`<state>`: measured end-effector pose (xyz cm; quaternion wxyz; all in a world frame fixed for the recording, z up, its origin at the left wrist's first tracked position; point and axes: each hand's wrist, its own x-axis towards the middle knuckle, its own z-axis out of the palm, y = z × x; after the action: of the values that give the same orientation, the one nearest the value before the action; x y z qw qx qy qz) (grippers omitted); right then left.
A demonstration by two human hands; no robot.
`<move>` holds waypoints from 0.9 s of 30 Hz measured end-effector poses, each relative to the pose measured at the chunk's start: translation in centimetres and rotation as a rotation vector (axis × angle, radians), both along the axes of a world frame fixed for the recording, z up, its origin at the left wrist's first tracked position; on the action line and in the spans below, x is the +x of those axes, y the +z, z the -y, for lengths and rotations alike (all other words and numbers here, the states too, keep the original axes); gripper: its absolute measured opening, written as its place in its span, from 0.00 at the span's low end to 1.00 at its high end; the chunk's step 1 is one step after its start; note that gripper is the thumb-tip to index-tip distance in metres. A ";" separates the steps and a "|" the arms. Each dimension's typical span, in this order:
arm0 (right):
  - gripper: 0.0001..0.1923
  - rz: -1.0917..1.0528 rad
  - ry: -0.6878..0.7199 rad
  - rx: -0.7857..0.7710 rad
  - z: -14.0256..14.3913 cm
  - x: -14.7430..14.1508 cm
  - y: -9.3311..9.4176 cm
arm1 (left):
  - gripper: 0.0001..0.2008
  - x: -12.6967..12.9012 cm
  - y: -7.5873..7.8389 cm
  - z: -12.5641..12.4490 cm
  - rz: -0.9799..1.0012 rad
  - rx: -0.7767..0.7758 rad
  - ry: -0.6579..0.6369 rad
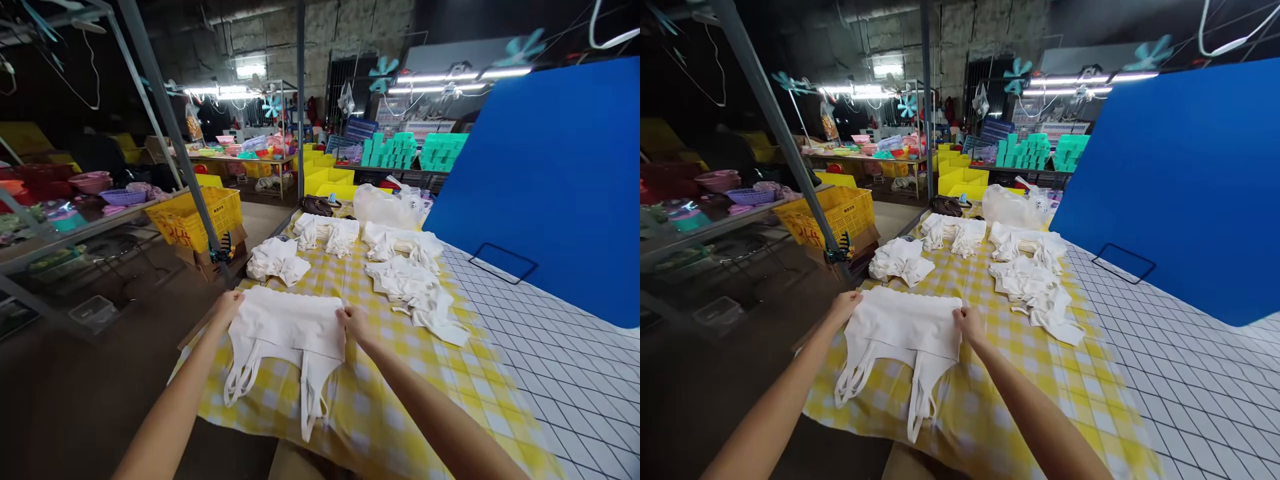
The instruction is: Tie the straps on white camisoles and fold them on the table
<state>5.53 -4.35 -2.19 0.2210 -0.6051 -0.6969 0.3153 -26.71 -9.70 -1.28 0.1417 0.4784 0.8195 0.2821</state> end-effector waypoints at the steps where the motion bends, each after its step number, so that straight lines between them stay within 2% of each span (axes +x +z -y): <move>1: 0.16 0.044 -0.011 0.006 -0.5 -0.2 -0.7 | 0.09 0.1 -0.5 -0.4 -0.020 -0.014 0.002; 5: 0.13 0.193 -0.039 0.031 -2.0 -0.5 -1.6 | 0.12 0.1 -1.1 -1.7 -0.138 -0.073 0.013; 12: 0.16 0.384 -0.068 0.075 -2.8 -1.5 -2.5 | 0.16 0.8 -2.1 -3.1 -0.312 -0.157 -0.013; 21: 0.14 0.434 -0.041 0.164 -3.0 -2.3 -3.8 | 0.17 1.3 -2.4 -3.6 -0.580 -0.296 -0.029; 24: 0.12 0.411 -0.056 0.207 -2.7 -0.9 -3.5 | 0.18 1.6 -2.2 -3.3 -0.710 -0.242 -0.034; 27: 0.14 0.408 -0.131 0.278 -2.6 3.1 -2.8 | 0.17 2.4 -1.8 -2.7 -0.835 -0.111 0.035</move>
<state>8.59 -1.79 -5.01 0.1770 -0.6639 -0.7230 0.0725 -24.30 -6.96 -3.09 -0.1820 0.5293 0.8284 0.0217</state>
